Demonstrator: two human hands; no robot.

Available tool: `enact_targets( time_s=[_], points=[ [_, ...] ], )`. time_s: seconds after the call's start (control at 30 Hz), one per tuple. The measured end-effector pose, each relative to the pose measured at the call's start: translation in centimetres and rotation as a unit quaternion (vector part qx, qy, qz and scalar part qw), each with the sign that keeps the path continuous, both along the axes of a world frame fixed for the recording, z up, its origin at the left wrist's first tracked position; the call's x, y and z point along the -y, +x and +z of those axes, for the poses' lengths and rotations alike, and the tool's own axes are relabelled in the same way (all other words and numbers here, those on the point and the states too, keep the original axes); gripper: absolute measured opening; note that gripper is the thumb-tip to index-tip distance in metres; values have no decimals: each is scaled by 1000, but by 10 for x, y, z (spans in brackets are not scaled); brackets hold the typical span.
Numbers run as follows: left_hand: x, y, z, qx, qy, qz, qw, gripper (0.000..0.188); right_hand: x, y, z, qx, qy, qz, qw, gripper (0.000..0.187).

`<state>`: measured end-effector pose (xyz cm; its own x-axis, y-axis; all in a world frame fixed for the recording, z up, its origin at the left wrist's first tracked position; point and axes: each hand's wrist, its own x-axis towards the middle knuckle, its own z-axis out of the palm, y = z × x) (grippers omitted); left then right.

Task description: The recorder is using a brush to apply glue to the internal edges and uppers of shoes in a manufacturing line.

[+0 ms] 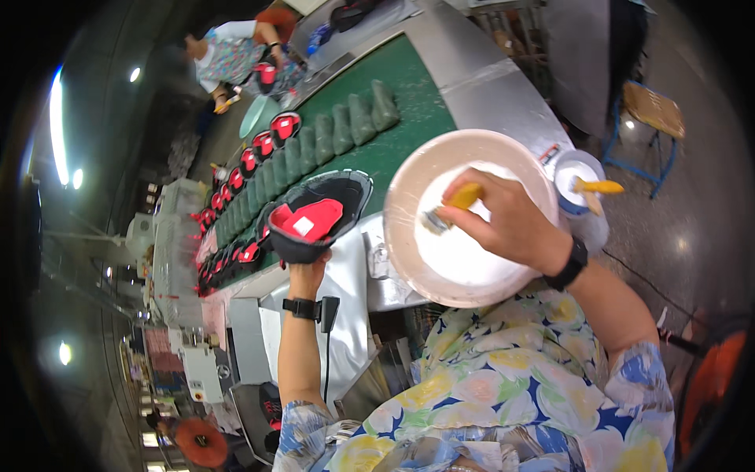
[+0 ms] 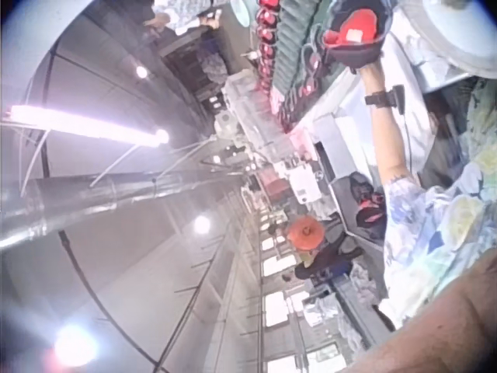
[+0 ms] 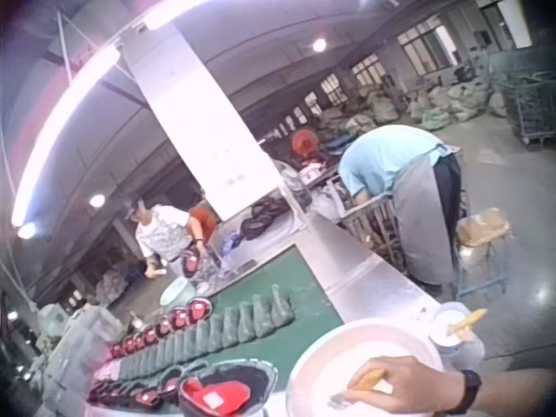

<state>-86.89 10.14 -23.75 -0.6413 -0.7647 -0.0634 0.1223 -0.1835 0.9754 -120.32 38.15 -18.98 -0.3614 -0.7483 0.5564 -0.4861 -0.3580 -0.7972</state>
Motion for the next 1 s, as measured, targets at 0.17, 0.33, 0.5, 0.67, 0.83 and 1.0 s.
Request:
enact_targets(
  time_s=[0.17,0.33,0.5,0.67,0.83,1.0],
  points=[
    [7,13,-19,-103,157,58,980,50,23,-16,3,-27,37,-24,999,18],
    [1,21,-22,-95,163,16,982,50,54,-32,-12,-63,160,55,984,19],
    [1,-6,-2,-78,136,-56,986,50,42,-36,-49,-246,338,160,894,21],
    [-21,-44,25,-54,103,-139,983,50,47,-47,5,-139,8,21,990,25],
    [-55,-90,48,-39,63,-226,971,50,54,-35,32,-9,-44,80,996,23],
    [-38,-72,42,33,-56,-230,971,58,20,-44,10,-116,77,131,982,24]
  ],
)
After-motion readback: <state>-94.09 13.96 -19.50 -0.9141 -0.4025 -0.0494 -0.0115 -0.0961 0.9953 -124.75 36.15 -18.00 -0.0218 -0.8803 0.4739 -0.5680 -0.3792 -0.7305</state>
